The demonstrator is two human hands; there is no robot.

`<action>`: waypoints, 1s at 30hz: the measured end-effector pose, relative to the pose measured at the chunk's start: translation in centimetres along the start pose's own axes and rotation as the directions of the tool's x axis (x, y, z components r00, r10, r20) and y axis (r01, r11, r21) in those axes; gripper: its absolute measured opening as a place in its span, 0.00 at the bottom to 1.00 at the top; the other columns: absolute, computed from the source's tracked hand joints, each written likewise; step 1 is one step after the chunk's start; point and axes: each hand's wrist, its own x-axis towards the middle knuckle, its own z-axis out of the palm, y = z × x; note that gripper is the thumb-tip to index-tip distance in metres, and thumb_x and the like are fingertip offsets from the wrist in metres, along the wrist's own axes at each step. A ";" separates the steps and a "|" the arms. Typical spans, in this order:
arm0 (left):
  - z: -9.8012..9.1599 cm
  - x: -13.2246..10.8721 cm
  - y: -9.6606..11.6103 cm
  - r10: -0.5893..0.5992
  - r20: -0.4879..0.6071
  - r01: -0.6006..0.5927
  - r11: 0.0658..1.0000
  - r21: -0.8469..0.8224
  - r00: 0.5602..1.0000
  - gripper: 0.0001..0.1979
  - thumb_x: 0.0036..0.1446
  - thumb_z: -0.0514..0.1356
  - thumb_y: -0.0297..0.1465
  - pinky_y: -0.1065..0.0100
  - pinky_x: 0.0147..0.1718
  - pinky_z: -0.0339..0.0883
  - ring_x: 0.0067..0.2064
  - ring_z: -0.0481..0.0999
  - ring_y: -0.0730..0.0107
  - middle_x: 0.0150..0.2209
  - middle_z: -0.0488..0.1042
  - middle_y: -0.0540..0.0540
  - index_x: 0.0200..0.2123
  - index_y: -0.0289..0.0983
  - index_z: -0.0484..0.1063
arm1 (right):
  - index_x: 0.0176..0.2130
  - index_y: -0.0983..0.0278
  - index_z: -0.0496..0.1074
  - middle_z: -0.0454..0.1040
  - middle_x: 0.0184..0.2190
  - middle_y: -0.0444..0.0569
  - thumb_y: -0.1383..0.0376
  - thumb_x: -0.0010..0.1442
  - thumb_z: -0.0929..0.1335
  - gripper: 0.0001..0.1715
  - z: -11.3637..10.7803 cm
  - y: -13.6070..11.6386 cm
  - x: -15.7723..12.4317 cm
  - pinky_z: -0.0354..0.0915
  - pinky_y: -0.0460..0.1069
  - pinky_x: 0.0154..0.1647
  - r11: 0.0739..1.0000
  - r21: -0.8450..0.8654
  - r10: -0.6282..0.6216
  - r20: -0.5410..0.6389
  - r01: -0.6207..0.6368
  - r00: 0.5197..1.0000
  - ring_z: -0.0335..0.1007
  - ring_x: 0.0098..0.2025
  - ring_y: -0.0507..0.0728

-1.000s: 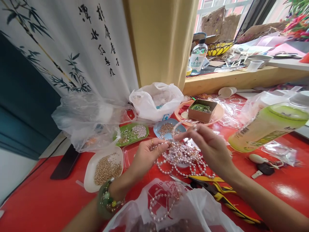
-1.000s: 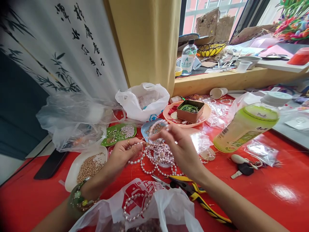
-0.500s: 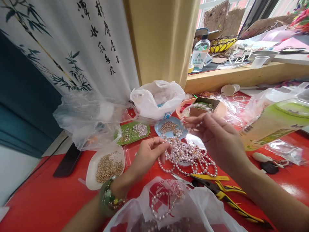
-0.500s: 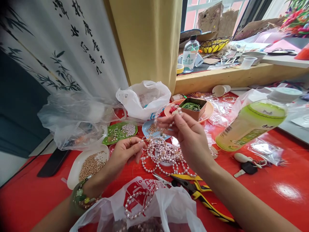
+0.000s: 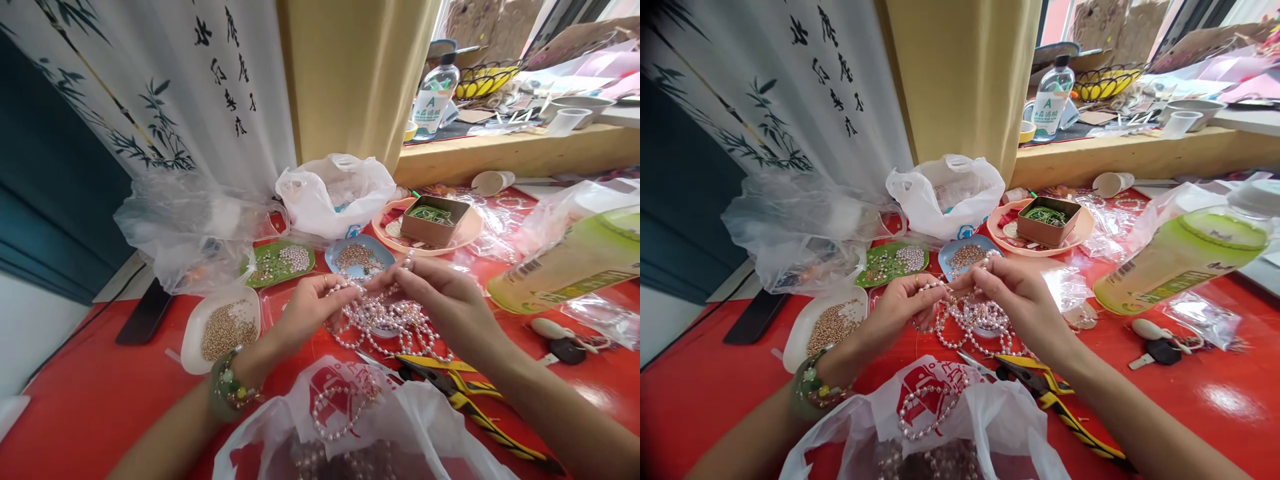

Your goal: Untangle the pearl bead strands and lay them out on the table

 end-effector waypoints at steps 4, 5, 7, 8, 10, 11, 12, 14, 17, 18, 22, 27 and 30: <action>-0.1 -0.1 0.2 -0.021 -0.006 0.020 0.986 -0.163 1.000 0.10 0.52 0.58 0.36 0.76 0.15 0.44 0.14 0.51 0.86 0.16 0.60 0.56 0.29 0.35 0.72 | 0.31 0.61 0.71 0.73 0.33 0.46 0.61 0.58 0.64 0.09 -0.2 0.1 0.3 0.66 0.46 0.33 0.998 0.068 0.018 -0.163 -0.007 0.986 0.69 0.34 0.51; -0.1 -0.1 0.3 -0.025 -0.014 0.021 0.977 -0.210 1.000 0.10 0.52 0.58 0.36 0.76 0.14 0.44 0.14 0.50 0.87 0.18 0.61 0.55 0.29 0.35 0.73 | 0.31 0.61 0.71 0.73 0.34 0.45 0.61 0.58 0.64 0.08 -0.1 0.1 0.3 0.66 0.47 0.35 0.997 0.073 0.020 -0.170 -0.008 0.985 0.69 0.36 0.51; -0.1 -0.1 0.4 -0.018 -0.033 0.008 0.959 -0.283 0.999 0.10 0.52 0.59 0.36 0.77 0.14 0.43 0.14 0.48 0.88 0.19 0.61 0.55 0.29 0.34 0.73 | 0.32 0.61 0.71 0.74 0.36 0.46 0.61 0.58 0.64 0.08 0.1 0.1 0.2 0.66 0.49 0.40 0.996 0.087 0.046 -0.113 -0.036 0.993 0.69 0.39 0.52; -0.1 -0.1 0.4 -0.014 -0.043 0.000 0.952 -0.308 0.999 0.09 0.52 0.59 0.35 0.77 0.14 0.43 0.14 0.48 0.88 0.19 0.60 0.55 0.29 0.34 0.73 | 0.32 0.61 0.71 0.74 0.37 0.46 0.60 0.58 0.64 0.08 0.3 0.1 0.2 0.65 0.50 0.41 0.994 0.101 0.059 -0.089 -0.050 0.994 0.69 0.41 0.53; -0.1 -0.1 0.5 -0.013 -0.056 -0.007 0.941 -0.338 0.998 0.10 0.52 0.59 0.36 0.78 0.14 0.42 0.14 0.47 0.89 0.18 0.59 0.56 0.29 0.34 0.72 | 0.33 0.61 0.71 0.74 0.38 0.47 0.59 0.58 0.64 0.09 0.4 0.2 0.1 0.65 0.50 0.41 0.990 0.134 0.064 -0.094 -0.051 0.994 0.68 0.42 0.54; -0.1 -0.1 0.6 -0.015 -0.058 -0.006 0.937 -0.350 0.998 0.10 0.52 0.59 0.36 0.78 0.14 0.43 0.14 0.47 0.89 0.19 0.59 0.56 0.29 0.34 0.72 | 0.33 0.61 0.71 0.74 0.39 0.47 0.59 0.59 0.63 0.10 0.4 0.2 0.1 0.65 0.50 0.41 0.987 0.151 0.062 -0.106 -0.045 0.992 0.68 0.41 0.54; 0.0 -0.1 0.6 -0.015 -0.058 -0.007 0.933 -0.360 0.998 0.09 0.52 0.59 0.35 0.78 0.13 0.43 0.14 0.47 0.89 0.19 0.60 0.56 0.29 0.34 0.72 | 0.33 0.61 0.71 0.74 0.38 0.47 0.59 0.59 0.63 0.10 0.3 0.1 0.1 0.66 0.49 0.39 0.983 0.178 0.060 -0.118 -0.038 0.991 0.69 0.40 0.53; 0.0 -0.1 0.7 -0.006 -0.061 -0.017 0.926 -0.378 0.998 0.08 0.52 0.60 0.34 0.79 0.13 0.44 0.14 0.48 0.90 0.20 0.60 0.56 0.29 0.34 0.72 | 0.33 0.61 0.70 0.74 0.36 0.46 0.61 0.59 0.63 0.09 0.2 -0.1 0.1 0.66 0.46 0.34 0.966 0.256 0.059 -0.131 -0.024 0.990 0.69 0.36 0.51; 0.1 -0.1 0.7 0.006 -0.080 -0.036 0.923 -0.384 0.997 0.06 0.50 0.61 0.31 0.79 0.13 0.46 0.14 0.49 0.90 0.21 0.61 0.56 0.29 0.34 0.71 | 0.32 0.60 0.70 0.73 0.31 0.43 0.64 0.59 0.63 0.07 -0.1 -0.7 0.1 0.62 0.43 0.26 0.940 0.342 0.045 -0.155 0.011 0.987 0.65 0.27 0.47; 0.1 -0.1 0.7 0.003 -0.089 -0.037 0.924 -0.381 0.996 0.05 0.49 0.62 0.30 0.79 0.13 0.47 0.14 0.49 0.90 0.21 0.62 0.56 0.29 0.34 0.71 | 0.32 0.60 0.70 0.72 0.30 0.43 0.65 0.59 0.63 0.07 -0.2 -1.0 0.1 0.60 0.42 0.23 0.939 0.343 0.041 -0.163 0.018 0.986 0.62 0.24 0.47; 0.2 -0.1 0.7 -0.031 -0.120 -0.014 0.932 -0.361 0.992 0.05 0.46 0.63 0.27 0.79 0.13 0.48 0.14 0.50 0.91 0.25 0.65 0.56 0.29 0.34 0.71 | 0.30 0.60 0.70 0.72 0.31 0.43 0.66 0.58 0.63 0.08 -0.8 -1.9 0.1 0.53 0.45 0.18 0.960 0.280 0.042 -0.190 0.014 0.981 0.54 0.20 0.47; 0.3 -0.2 0.7 -0.065 -0.120 0.023 0.948 -0.319 0.991 0.06 0.44 0.63 0.25 0.78 0.13 0.49 0.14 0.50 0.91 0.25 0.68 0.55 0.28 0.34 0.70 | 0.33 0.59 0.70 0.72 0.29 0.43 0.64 0.57 0.65 0.04 -1.3 -1.9 0.1 0.47 0.46 0.16 0.991 0.132 0.046 -0.192 -0.021 0.980 0.49 0.17 0.46; 0.4 -0.3 0.7 -0.060 -0.103 0.031 0.965 -0.261 0.993 0.05 0.43 0.62 0.24 0.77 0.13 0.49 0.13 0.51 0.89 0.21 0.68 0.55 0.28 0.34 0.70 | 0.38 0.61 0.69 0.72 0.30 0.44 0.61 0.53 0.68 0.10 -0.7 -1.2 0.0 0.46 0.44 0.15 0.980 0.032 0.196 0.003 -0.196 0.981 0.50 0.17 0.45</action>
